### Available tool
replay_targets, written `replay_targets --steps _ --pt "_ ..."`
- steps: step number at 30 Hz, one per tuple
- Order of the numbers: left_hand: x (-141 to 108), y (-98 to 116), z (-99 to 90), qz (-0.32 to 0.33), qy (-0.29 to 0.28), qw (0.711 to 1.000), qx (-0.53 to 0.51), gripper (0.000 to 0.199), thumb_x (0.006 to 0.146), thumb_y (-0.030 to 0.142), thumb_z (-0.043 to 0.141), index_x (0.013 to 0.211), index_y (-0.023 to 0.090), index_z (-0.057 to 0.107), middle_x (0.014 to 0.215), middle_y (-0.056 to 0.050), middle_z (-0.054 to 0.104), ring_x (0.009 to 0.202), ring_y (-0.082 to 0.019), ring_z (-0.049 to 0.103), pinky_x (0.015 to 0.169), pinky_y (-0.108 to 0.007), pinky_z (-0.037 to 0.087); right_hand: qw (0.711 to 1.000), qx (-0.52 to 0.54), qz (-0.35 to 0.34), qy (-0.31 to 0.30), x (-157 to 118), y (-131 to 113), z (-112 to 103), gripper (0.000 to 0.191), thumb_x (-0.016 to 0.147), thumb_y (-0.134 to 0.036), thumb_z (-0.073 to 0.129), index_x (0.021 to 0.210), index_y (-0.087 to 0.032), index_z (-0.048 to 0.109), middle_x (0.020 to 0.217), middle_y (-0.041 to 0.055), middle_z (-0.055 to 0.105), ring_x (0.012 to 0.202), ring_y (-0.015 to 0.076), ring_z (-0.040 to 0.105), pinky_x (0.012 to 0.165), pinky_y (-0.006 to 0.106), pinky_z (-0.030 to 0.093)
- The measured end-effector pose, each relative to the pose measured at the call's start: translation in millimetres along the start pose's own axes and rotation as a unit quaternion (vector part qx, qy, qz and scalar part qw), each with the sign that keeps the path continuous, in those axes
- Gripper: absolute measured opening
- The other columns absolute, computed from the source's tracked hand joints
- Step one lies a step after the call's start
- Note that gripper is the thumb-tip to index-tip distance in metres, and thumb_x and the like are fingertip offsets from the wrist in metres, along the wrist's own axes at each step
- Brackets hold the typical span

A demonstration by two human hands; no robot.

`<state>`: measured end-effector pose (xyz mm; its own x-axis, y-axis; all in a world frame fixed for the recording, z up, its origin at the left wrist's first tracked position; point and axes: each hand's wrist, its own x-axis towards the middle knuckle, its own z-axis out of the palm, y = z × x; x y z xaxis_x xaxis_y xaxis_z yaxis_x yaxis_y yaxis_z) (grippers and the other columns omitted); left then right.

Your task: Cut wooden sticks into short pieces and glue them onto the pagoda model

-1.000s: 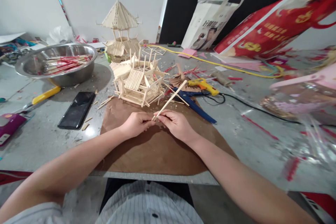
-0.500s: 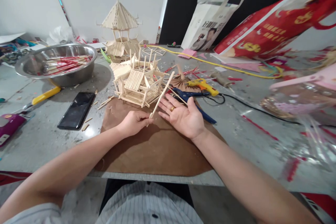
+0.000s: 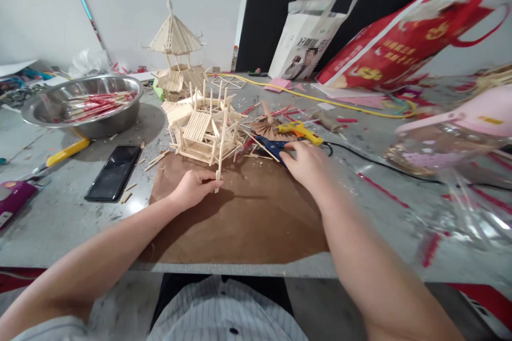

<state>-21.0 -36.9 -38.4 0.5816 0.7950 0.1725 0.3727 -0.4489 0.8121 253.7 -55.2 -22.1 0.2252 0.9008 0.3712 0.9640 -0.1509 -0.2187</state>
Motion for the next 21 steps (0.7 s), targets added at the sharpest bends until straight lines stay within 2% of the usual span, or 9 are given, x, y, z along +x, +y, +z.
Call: replay_targets --steps 2,5,9,12,16,21 --pt "1 -2 0.8 0.006 0.004 1.0 0.003 0.026 0.075 0.037 0.052 0.068 0.013 0.063 0.061 0.0 0.06 0.056 -0.008 0.053 0.055 -0.018 0.039 0.995 -0.065 0.024 -0.073 5 10 3 0.036 0.075 -0.041 0.044 0.098 -0.018 0.06 0.098 0.0116 0.062 0.09 0.0266 0.055 0.07 0.036 0.041" --pt "2 -2 0.3 0.021 0.002 0.999 0.033 0.023 0.075 0.033 0.053 0.066 0.014 0.063 0.062 -0.001 0.06 0.06 -0.009 0.054 0.058 -0.019 0.04 0.979 -0.105 0.039 -0.17 7 15 9 0.037 0.073 -0.04 0.044 0.1 -0.018 0.058 0.096 0.0116 0.062 0.086 0.0257 0.057 0.067 0.035 0.041" --pt "2 2 -0.7 0.035 0.001 0.997 0.072 0.019 0.074 0.029 0.054 0.068 0.014 0.064 0.066 -0.002 0.061 0.063 -0.01 0.054 0.06 -0.019 0.039 0.969 -0.125 0.047 -0.21 6 13 10 0.034 0.07 -0.033 0.045 0.097 -0.017 0.058 0.095 0.0118 0.063 0.083 0.0246 0.059 0.063 0.032 0.041" --pt "1 5 -1.0 0.038 -0.007 0.995 0.091 0.018 0.075 0.028 0.054 0.068 0.014 0.063 0.063 -0.001 0.06 0.06 -0.009 0.052 0.057 -0.019 0.038 0.972 -0.111 0.059 -0.2 7 10 8 0.033 0.067 -0.033 0.046 0.093 -0.016 0.058 0.091 0.0119 0.063 0.08 0.0249 0.059 0.059 0.031 0.04" --pt "1 8 -1.6 0.049 -0.018 0.993 0.102 0.02 0.076 0.027 0.052 0.065 0.013 0.062 0.061 -0.001 0.058 0.059 -0.009 0.051 0.056 -0.019 0.037 0.98 -0.08 0.094 -0.155 7 9 3 0.035 0.066 -0.033 0.047 0.095 -0.016 0.057 0.087 0.0133 0.063 0.078 0.0269 0.059 0.057 0.032 0.04" --pt "0 10 -1.7 0.061 -0.025 0.99 0.123 0.022 0.077 0.027 0.05 0.065 0.013 0.062 0.062 -0.002 0.058 0.059 -0.009 0.05 0.056 -0.019 0.036 0.99 -0.049 0.121 -0.044 4 11 -8 0.044 0.071 -0.041 0.047 0.105 -0.014 0.054 0.082 0.0154 0.063 0.072 0.0285 0.059 0.057 0.034 0.04"
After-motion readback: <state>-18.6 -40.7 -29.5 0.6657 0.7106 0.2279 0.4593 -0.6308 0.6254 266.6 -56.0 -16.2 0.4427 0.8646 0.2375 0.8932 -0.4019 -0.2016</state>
